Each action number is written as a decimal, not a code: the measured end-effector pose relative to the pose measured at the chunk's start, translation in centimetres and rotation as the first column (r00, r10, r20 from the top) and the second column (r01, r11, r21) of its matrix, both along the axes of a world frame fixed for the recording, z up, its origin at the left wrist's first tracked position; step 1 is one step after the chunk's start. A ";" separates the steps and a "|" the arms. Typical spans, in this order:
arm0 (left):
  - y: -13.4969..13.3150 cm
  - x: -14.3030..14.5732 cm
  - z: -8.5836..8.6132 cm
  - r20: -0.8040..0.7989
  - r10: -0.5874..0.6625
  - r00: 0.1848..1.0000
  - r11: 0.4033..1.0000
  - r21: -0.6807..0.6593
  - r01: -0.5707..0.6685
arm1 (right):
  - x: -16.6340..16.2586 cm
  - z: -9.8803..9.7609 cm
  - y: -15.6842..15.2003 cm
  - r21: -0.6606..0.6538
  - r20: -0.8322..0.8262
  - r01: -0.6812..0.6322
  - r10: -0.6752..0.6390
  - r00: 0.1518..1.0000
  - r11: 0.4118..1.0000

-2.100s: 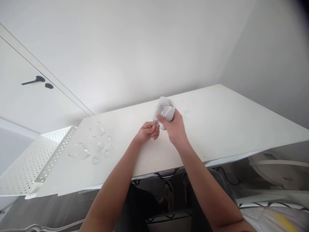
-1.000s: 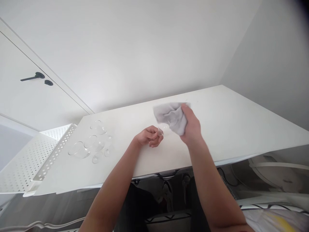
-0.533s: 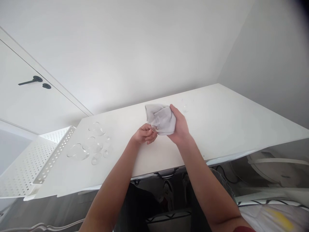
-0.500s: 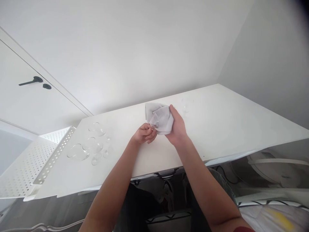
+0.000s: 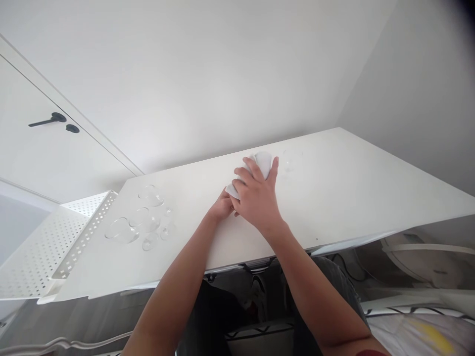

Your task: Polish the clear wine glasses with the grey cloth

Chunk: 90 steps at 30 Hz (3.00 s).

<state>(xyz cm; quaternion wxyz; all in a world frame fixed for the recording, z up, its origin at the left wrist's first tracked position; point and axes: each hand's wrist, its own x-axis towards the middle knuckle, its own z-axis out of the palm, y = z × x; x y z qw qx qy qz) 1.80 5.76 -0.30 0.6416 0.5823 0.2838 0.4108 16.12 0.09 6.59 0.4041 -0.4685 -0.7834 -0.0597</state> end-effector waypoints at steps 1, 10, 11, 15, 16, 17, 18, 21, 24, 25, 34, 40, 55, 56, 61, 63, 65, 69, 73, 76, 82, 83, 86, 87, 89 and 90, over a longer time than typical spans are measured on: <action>0.0 0.0 0.1 -0.013 -0.076 0.997 0.997 0.031 0.077 | 0.4 0.4 -0.2 -0.014 -0.030 -0.009 0.008 1.000 1.000; -0.5 -0.5 2.0 -0.131 -0.404 0.905 0.915 -0.060 0.400 | 5.6 3.1 -1.0 -0.469 -0.632 -0.358 -0.024 0.774 0.807; -0.5 -0.6 2.0 -0.128 -0.417 0.900 0.909 -0.067 0.412 | 6.1 3.0 -0.8 -0.486 -0.701 -0.440 -0.036 0.712 0.755; -0.1 -0.9 1.4 -0.105 -0.430 0.897 0.903 -0.065 0.425 | 6.9 2.1 0.3 -0.424 -0.887 -0.621 -0.164 0.431 0.659; 0.0 -0.9 1.2 -0.093 -0.422 0.902 0.906 -0.062 0.418 | 6.8 1.9 0.6 -0.386 -0.915 -0.637 -0.190 0.356 0.667; 0.2 -1.0 1.0 -0.079 -0.416 0.906 0.909 -0.058 0.412 | 6.4 1.7 0.9 -0.338 -0.940 -0.644 -0.205 0.274 0.686; 0.3 -1.1 0.8 -0.063 -0.410 0.910 0.912 -0.052 0.407 | 6.0 1.5 1.1 -0.283 -0.959 -0.642 -0.209 0.191 0.712; 0.7 -1.1 0.5 -0.004 -0.368 0.930 0.930 -0.016 0.368 | 4.0 0.9 1.7 -0.153 -0.982 -0.621 -0.187 0.011 0.769; 0.8 -1.0 0.3 0.063 -0.280 0.958 0.960 0.001 0.280 | 1.6 0.2 1.7 -0.113 -0.980 -0.626 -0.192 -0.060 0.772; 0.8 -0.9 0.3 0.086 -0.250 0.965 0.968 0.001 0.251 | 0.9 0.0 1.6 -0.127 -0.976 -0.630 -0.211 -0.060 0.766; 0.6 -0.1 0.4 0.206 0.102 0.973 0.983 -0.174 -0.066 | -1.4 0.3 -0.2 -0.283 -0.894 -0.518 -0.026 0.448 0.807; 0.2 0.1 0.5 0.206 0.110 0.972 0.987 -0.141 -0.082 | -1.5 -0.2 -0.3 -0.389 -0.690 -0.443 0.063 0.721 0.808; 0.8 -0.7 1.3 0.391 0.137 0.910 0.990 -0.021 -0.140 | 2.1 -1.8 1.6 -0.670 -0.608 -0.533 0.030 0.793 0.516; 0.8 -0.7 1.3 0.380 0.175 0.908 0.983 -0.024 -0.180 | 1.7 -1.8 1.4 -0.663 -0.523 -0.436 0.040 0.852 0.609; 0.8 -0.7 1.4 0.368 0.345 0.863 0.935 -0.052 -0.352 | 0.1 -1.9 0.7 -0.571 -0.321 -0.244 0.061 0.945 0.784; 0.8 -0.7 1.3 0.384 0.359 0.850 0.927 -0.042 -0.373 | 0.2 -1.8 0.6 -0.643 -0.458 -0.397 0.087 0.885 0.655; 0.8 -0.7 1.3 0.401 0.349 0.847 0.930 -0.033 -0.367 | 0.7 -1.7 0.7 -0.645 -0.586 -0.521 0.076 0.807 0.559; 0.9 -0.7 1.1 0.419 0.305 0.855 0.944 -0.014 -0.330 | 1.7 -1.7 1.3 -0.622 -0.606 -0.567 0.127 0.786 0.540; 1.0 -0.6 1.0 0.392 0.318 0.863 0.935 0.022 -0.354 | 1.7 -1.8 1.6 -0.691 -0.417 -0.366 0.070 0.906 0.623; 0.9 -0.5 1.0 0.419 0.316 0.851 0.937 0.002 -0.349 | 1.3 -1.7 1.5 -0.693 -0.491 -0.434 0.063 0.869 0.576; 0.8 -0.7 1.2 0.436 0.284 0.854 0.951 -0.012 -0.310 | 0.7 -1.6 1.1 -0.674 -0.559 -0.489 0.051 0.828 0.554; 0.9 -0.8 1.2 0.417 0.300 0.858 0.946 -0.012 -0.325 | 0.6 -1.6 1.1 -0.667 -0.516 -0.403 0.002 0.856 0.627; 1.0 -0.7 1.1 0.423 0.312 0.851 0.943 -0.033 -0.330 | 0.3 -1.7 1.1 -0.633 -0.657 -0.540 -0.015 0.754 0.555; 1.0 -0.7 1.1 0.441 0.298 0.847 0.949 -0.045 -0.311 | 0.2 -1.7 1.0 -0.603 -0.735 -0.655 0.002 0.678 0.456; 0.9 -0.5 1.2 0.460 0.269 0.846 0.960 -0.064 -0.271 | 0.0 -1.6 0.8 -0.582 -0.778 -0.729 0.013 0.628 0.361; 0.8 -0.5 1.3 0.451 0.264 0.853 0.963 -0.067 -0.262 | -0.1 -1.6 0.6 -0.621 -0.728 -0.666 0.013 0.686 0.413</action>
